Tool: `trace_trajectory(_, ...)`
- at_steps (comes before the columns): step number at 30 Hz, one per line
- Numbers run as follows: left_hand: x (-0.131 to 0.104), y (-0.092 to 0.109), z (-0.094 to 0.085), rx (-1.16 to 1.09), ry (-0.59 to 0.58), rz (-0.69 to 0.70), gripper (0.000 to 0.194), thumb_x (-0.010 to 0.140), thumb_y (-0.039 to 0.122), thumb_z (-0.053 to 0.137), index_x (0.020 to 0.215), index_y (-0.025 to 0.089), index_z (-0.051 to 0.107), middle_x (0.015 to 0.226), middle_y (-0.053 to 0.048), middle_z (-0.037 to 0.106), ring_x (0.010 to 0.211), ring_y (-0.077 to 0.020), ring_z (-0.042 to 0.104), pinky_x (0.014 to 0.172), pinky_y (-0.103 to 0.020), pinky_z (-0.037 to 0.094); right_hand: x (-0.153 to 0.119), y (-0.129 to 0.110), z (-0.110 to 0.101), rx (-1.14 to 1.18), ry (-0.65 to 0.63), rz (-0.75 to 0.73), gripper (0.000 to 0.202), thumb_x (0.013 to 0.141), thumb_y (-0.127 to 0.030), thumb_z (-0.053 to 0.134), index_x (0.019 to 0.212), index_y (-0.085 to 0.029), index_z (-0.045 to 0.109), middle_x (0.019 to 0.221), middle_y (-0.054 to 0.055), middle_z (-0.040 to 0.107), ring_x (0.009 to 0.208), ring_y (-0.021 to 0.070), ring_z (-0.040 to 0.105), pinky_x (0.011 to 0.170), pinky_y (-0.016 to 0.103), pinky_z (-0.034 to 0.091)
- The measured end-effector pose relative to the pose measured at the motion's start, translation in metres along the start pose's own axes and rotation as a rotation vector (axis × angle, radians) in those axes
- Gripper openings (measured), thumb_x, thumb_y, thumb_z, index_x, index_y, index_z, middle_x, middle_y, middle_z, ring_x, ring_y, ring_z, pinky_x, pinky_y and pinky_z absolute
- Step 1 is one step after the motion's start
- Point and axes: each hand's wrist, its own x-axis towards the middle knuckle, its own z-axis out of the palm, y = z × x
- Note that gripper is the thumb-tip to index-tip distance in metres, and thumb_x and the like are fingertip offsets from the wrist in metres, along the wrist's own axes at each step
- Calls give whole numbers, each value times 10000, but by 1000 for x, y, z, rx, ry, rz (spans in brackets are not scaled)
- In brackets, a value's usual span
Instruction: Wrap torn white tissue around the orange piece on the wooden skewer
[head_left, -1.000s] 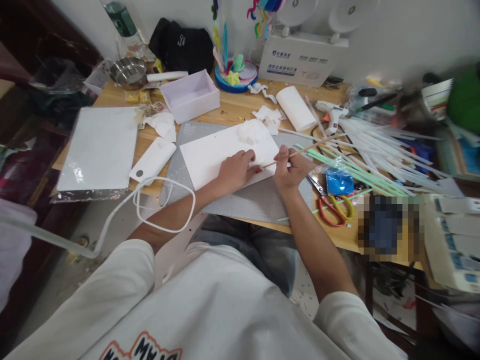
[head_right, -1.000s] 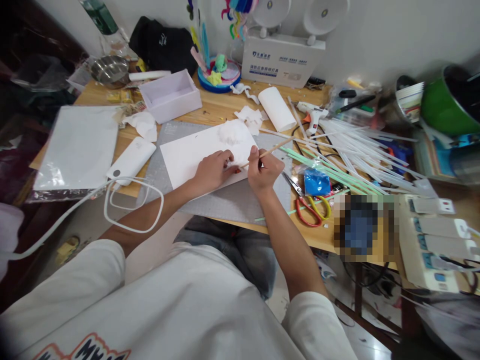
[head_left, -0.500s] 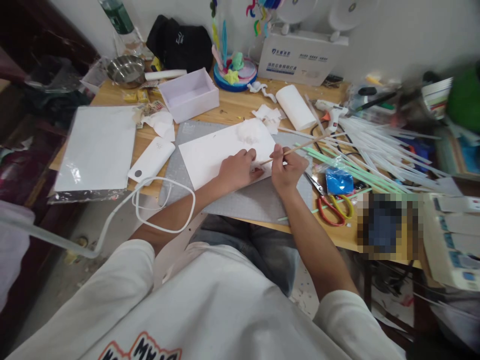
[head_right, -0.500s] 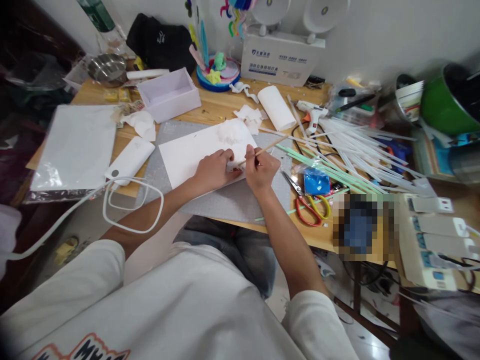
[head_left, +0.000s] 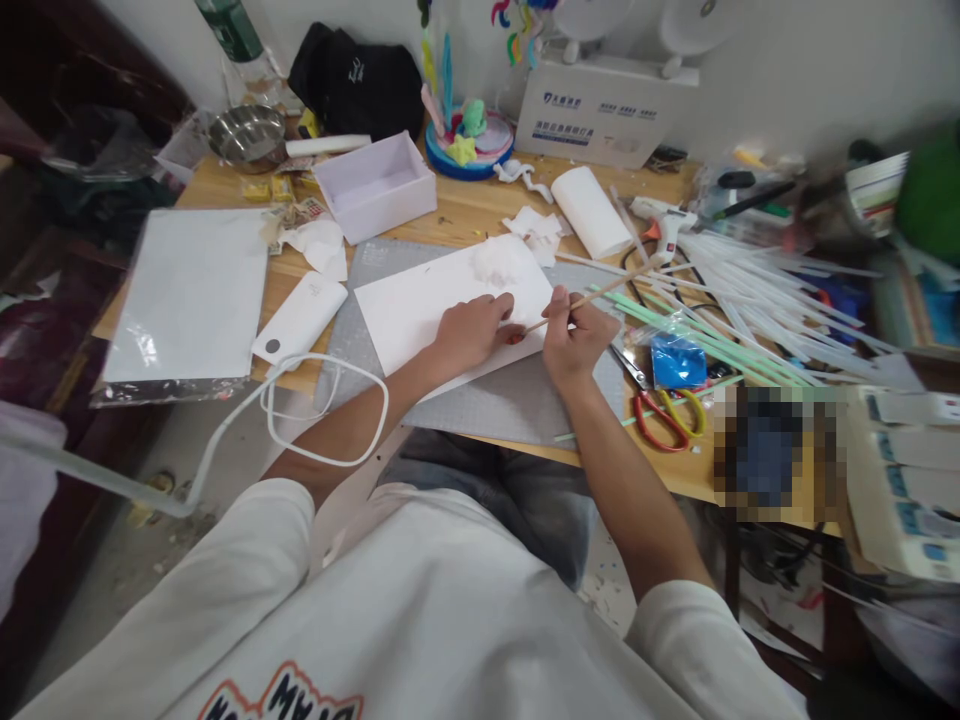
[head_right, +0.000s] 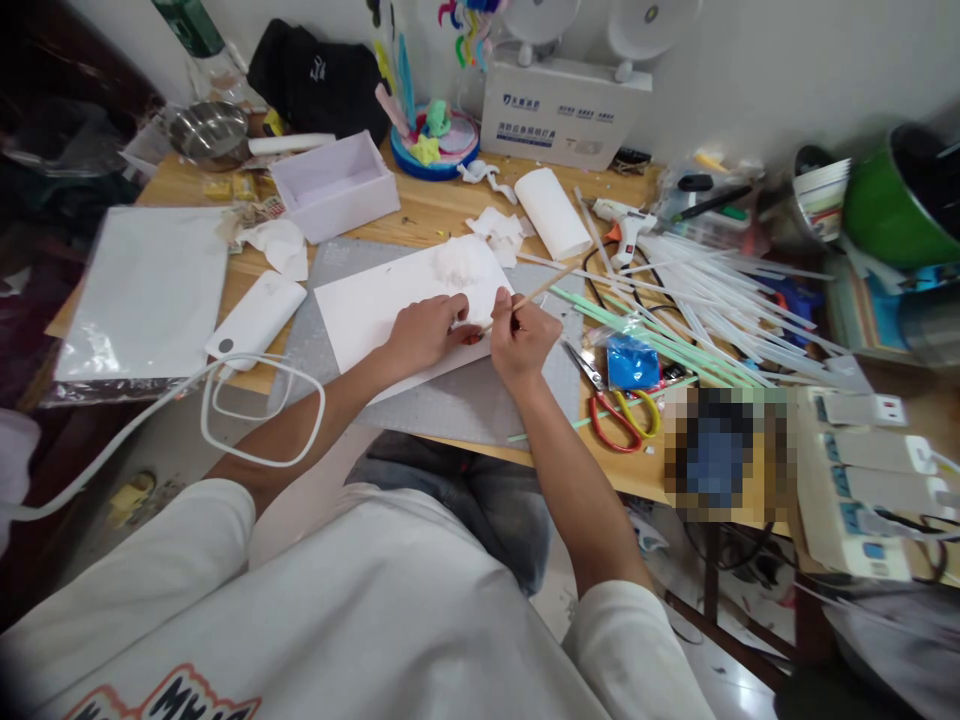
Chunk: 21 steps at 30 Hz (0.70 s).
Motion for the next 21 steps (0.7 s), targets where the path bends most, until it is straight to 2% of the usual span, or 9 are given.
trace_trajectory(7,-1,-3,-2,-33,17,41,205,996,427,585,1030,233,643,1000,-59,720,880,-226,656,701,-313,420,2,3,1,-2,0,28,621,991,-647,366,591,-216,563,501,-17,508,495,96,443,575,304,321)
trace_trajectory(21,-2,-8,1,-42,47,64,220,990,443,590,1024,235,650,978,-46,725,851,-209,648,690,-308,410,3,6,4,-9,43,42,616,991,-642,380,580,-216,550,503,-19,509,494,96,446,562,304,304)
